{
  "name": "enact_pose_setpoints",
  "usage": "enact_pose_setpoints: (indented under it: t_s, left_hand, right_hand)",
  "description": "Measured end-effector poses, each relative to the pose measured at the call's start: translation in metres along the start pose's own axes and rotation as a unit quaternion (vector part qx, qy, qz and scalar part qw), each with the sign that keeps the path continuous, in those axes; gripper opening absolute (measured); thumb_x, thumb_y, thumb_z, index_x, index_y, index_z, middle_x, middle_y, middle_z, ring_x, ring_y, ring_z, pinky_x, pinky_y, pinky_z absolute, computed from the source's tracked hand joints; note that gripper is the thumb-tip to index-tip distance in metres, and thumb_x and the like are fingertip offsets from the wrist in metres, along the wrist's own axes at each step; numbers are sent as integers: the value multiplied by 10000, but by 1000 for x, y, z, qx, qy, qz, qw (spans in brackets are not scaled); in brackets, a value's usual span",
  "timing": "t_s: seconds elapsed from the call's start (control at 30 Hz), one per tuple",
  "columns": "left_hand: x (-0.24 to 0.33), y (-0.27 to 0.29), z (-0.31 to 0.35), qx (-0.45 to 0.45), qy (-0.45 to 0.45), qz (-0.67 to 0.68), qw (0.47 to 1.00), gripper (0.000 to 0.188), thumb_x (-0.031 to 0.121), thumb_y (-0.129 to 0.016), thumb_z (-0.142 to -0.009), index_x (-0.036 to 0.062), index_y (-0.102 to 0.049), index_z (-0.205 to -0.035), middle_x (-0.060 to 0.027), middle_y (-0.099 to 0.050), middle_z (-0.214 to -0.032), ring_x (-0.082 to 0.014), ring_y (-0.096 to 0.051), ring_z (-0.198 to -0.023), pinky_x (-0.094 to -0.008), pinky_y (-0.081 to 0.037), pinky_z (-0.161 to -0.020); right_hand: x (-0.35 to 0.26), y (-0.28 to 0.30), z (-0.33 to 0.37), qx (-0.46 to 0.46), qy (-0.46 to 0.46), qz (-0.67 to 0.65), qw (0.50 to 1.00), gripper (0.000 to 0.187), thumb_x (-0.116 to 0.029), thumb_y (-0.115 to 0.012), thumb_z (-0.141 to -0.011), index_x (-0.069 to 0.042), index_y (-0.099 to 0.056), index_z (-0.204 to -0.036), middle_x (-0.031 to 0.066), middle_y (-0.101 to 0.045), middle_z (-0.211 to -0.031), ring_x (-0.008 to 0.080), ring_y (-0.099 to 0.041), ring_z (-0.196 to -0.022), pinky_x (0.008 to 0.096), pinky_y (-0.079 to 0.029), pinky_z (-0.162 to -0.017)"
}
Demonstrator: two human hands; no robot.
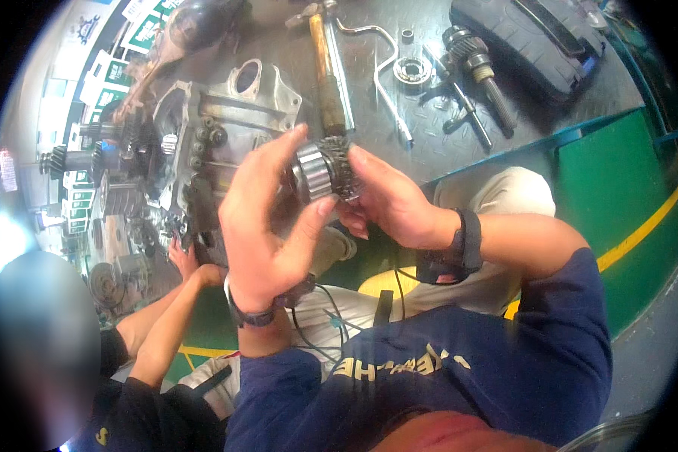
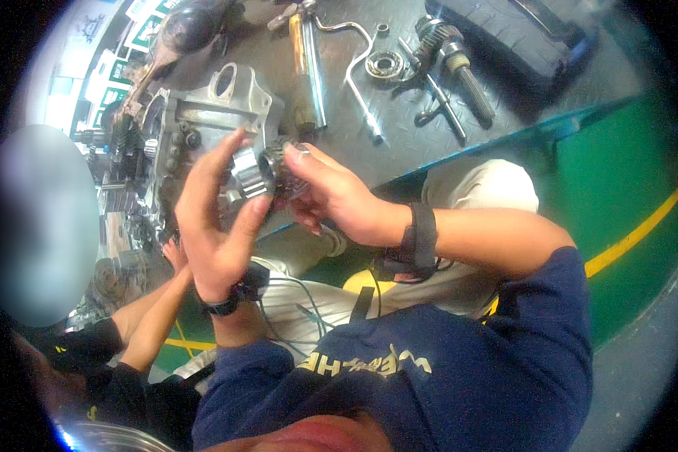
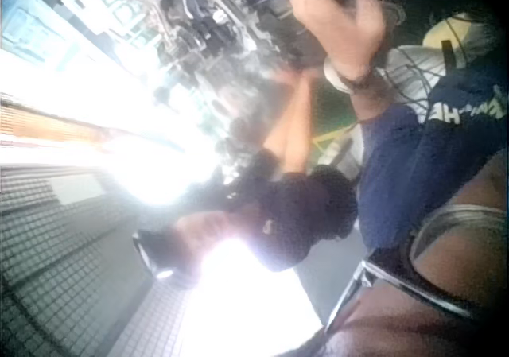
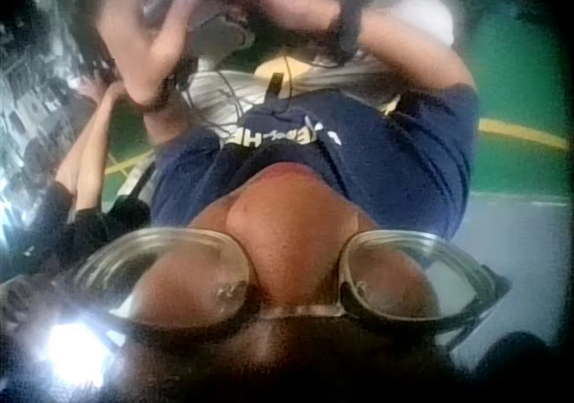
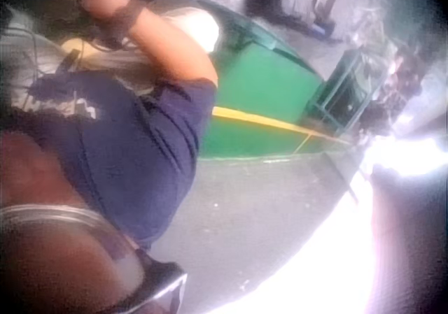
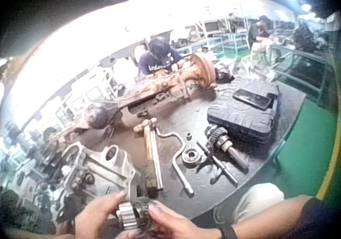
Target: The person handles and separates various metal gears and bearing components from a disassembled engine housing on a workbench, turning the parts over by hand while another person gestures at them.
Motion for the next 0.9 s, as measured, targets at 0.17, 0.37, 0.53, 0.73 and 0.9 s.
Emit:
enact_pose_setpoints:
  t_s: [0.17,0.37,0.53,0.73,0.9]
  left_hand:
    - [-55,2,-59,-50,123,114,985,617,212,-681,-936,38,-528,-1509,-222,-673,-1339,-318,-672,-1153,-387,-511,-985]
    - [-93,-111,-104,-340,77,6,937,641,209,-614,-992,104,-432,-1597,-179,-714,-1270,-287,-704,-1065,-391,-527,-958]
    - [-95,-153,-103,-363,4,113,925,560,245,-562,-1016,95,-502,-1551,-181,-730,-1015,-245,-682,-875,-372,-536,-822]
    - [-99,-132,-115,-273,102,33,956,565,201,-646,-960,52,-534,-1493,-255,-700,-1250,-310,-692,-1145,-409,-515,-977]
    - [-82,-71,-65,-45,154,394,905,586,160,-690,-966,8,-510,-1502,-120,-632,-1400,-191,-602,-1244,-362,-442,-1102]
  right_hand:
    - [-10,14,5,97,47,-82,991,649,-659,-384,-1048,-114,-573,-1345,113,-689,-1045,177,-505,-679,322,-409,-613]
    - [-41,9,22,70,128,-55,988,700,-691,-355,-1033,-95,-571,-1330,113,-661,-1025,175,-500,-674,327,-417,-610]
    - [-44,9,24,54,113,-105,987,646,-645,-348,-1063,-80,-583,-1272,136,-681,-1004,173,-517,-654,323,-435,-589]
    - [-48,25,22,53,77,-122,988,689,-704,-303,-1044,-123,-561,-1307,120,-618,-1029,178,-464,-638,316,-409,-583]
    - [-50,30,21,77,93,-87,989,693,-703,-312,-1047,-113,-565,-1308,101,-637,-1030,170,-491,-638,309,-416,-585]
Point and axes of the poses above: each hand's wrist, its own z-axis away from the middle knuckle, its own y-axis out of the back of the hand, x = y × z, the point moved 6 cm from there along -z, towards the middle knuckle
